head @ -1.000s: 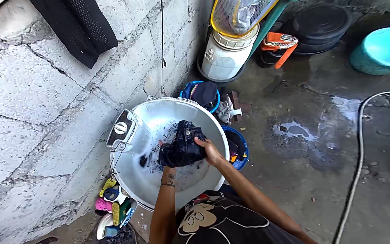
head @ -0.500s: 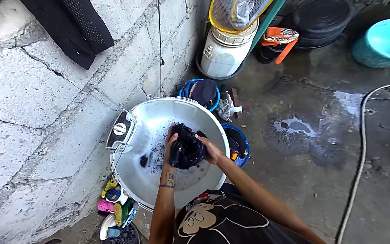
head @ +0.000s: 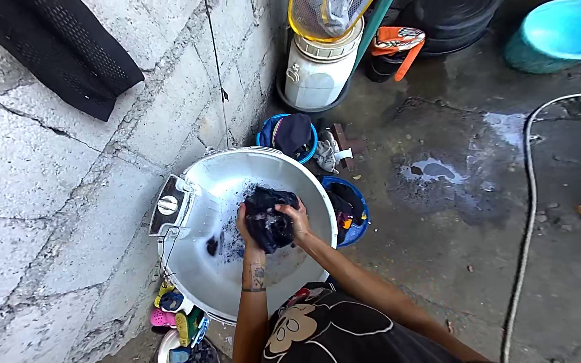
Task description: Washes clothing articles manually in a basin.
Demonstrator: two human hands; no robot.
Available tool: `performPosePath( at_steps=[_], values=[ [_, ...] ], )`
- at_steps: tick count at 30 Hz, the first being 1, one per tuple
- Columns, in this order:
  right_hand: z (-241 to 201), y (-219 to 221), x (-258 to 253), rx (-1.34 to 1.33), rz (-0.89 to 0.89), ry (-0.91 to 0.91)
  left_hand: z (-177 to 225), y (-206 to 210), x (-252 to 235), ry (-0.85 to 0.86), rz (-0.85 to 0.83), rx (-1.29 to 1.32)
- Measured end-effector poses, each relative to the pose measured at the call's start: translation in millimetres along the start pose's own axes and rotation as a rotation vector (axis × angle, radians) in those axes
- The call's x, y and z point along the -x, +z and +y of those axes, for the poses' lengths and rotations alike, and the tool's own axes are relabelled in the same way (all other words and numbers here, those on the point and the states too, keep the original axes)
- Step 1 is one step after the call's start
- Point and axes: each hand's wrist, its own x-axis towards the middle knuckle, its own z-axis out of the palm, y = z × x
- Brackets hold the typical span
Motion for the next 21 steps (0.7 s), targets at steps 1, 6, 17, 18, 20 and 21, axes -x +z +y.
performPosePath(
  at_steps=[1,6,17,18,20,21],
  values=[
    [-4,5,1,0.087,-0.016,-0.101,7,1,4,-0.035,-0.061,0.066],
    [-30,14,2,0.53,-0.39,-0.585,39,-31,45,-0.167,0.06,-0.141],
    [-93,37,32,1.212,-1.311,-0.885,95,-26,42,-0.511,-0.34,-0.491],
    [-89,33,23,1.175,-1.289,-0.895,91,-26,36,-0.516,-0.36,-0.46],
    [-70,16,6,1.039,-1.115,-0.822,79,-17,19,-0.518,-0.237,-0.387],
    [-60,6,2,0.955,-0.977,-0.722,72,-18,8,-0.489,-0.153,-0.388]
  ],
)
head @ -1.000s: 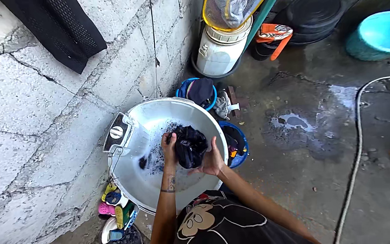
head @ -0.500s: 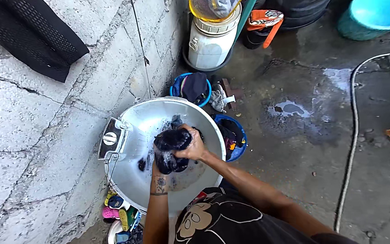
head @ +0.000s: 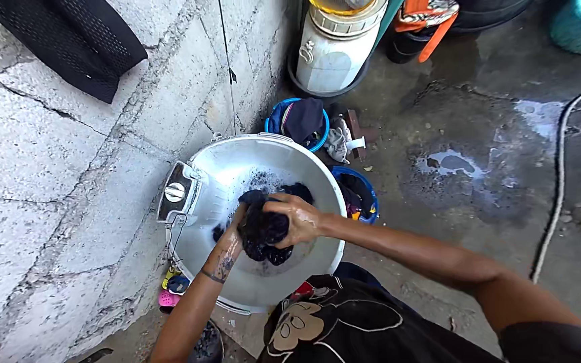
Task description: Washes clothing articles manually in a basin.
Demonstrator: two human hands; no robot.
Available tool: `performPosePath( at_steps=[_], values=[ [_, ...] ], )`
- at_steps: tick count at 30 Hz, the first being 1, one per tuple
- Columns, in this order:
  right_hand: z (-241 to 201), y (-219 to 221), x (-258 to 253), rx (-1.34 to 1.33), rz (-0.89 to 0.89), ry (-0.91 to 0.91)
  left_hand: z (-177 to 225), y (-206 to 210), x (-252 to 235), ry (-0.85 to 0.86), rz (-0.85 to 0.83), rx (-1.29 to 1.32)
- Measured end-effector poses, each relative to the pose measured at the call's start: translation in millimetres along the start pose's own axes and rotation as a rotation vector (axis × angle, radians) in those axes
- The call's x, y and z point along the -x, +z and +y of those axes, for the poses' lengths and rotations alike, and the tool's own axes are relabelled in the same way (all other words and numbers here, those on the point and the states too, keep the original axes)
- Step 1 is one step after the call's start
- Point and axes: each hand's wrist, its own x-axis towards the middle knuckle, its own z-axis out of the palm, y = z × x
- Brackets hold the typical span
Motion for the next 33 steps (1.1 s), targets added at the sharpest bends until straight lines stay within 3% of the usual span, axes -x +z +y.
performPosePath(
  at_steps=[2,4,8,14,15,17,19,21,23,27,30,33],
  values=[
    [14,8,13,-0.163,0.252,0.267,5,-3,-14,0.017,0.164,-0.065],
    [23,12,22,-0.242,0.381,0.516,18,-4,-12,0.071,0.241,-0.209],
    [49,24,41,-0.359,0.371,0.726,32,19,1,0.387,0.259,-0.416],
    [50,19,47,-1.278,0.317,1.131,-1,52,-2,0.758,0.109,-0.831],
    [58,20,49,-1.437,0.303,1.187,-6,57,-2,0.83,0.075,-0.854],
    [76,27,56,-1.704,0.298,1.127,-13,68,6,0.937,0.025,-0.869],
    [69,33,54,-1.741,0.363,1.076,-15,82,22,0.981,0.021,-0.824],
    [54,32,48,-1.644,0.452,1.137,-10,89,37,0.944,0.05,-0.769],
    [81,43,56,-1.727,0.511,1.147,7,78,40,0.846,0.118,-0.764],
    [74,31,57,-1.592,0.418,1.158,37,1,-8,0.697,0.339,-0.708],
    [40,25,42,-1.533,0.429,1.089,0,-36,-66,0.536,0.398,-0.436],
    [24,33,30,-1.563,0.418,0.981,-42,-9,-64,0.322,0.241,-0.017]
  ],
)
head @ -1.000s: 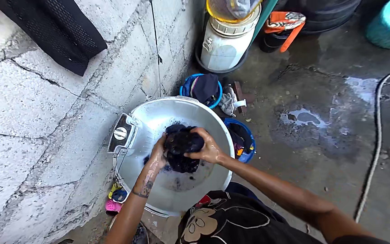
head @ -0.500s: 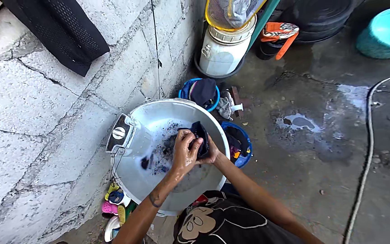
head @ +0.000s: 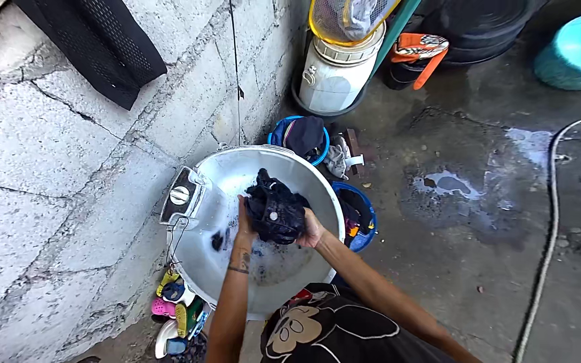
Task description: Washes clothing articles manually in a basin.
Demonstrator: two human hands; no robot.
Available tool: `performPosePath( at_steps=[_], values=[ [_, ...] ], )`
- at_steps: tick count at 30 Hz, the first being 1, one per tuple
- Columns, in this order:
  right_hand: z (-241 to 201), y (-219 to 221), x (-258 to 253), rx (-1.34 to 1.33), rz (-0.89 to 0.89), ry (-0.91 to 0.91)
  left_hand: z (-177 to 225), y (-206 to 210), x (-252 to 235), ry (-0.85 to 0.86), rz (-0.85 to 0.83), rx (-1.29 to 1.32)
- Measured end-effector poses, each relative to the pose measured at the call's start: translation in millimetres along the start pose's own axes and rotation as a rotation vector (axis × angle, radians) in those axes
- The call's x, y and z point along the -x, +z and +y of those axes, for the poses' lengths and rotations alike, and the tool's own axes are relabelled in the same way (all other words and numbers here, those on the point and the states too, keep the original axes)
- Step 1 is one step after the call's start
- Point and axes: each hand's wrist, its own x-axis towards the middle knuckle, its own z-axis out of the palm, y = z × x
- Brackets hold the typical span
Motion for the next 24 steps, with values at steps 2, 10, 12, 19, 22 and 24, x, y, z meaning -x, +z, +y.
performPosePath(
  at_steps=[2,10,12,19,22,24],
  values=[
    [2,3,1,-0.017,-0.026,0.011,-3,9,33,0.007,-0.071,0.166],
    [11,-15,19,-0.135,0.03,0.205,-18,10,6,0.392,-0.153,0.699],
    [3,-16,26,0.047,0.032,0.277,-15,3,9,0.385,-0.118,0.614],
    [7,7,12,-0.119,0.144,0.013,11,8,44,0.342,0.008,0.357],
    [12,41,6,0.118,0.306,-0.568,25,-4,41,0.195,-0.003,0.321],
    [18,42,-3,0.556,0.161,-1.065,39,-12,38,0.058,-0.084,0.238]
  ],
)
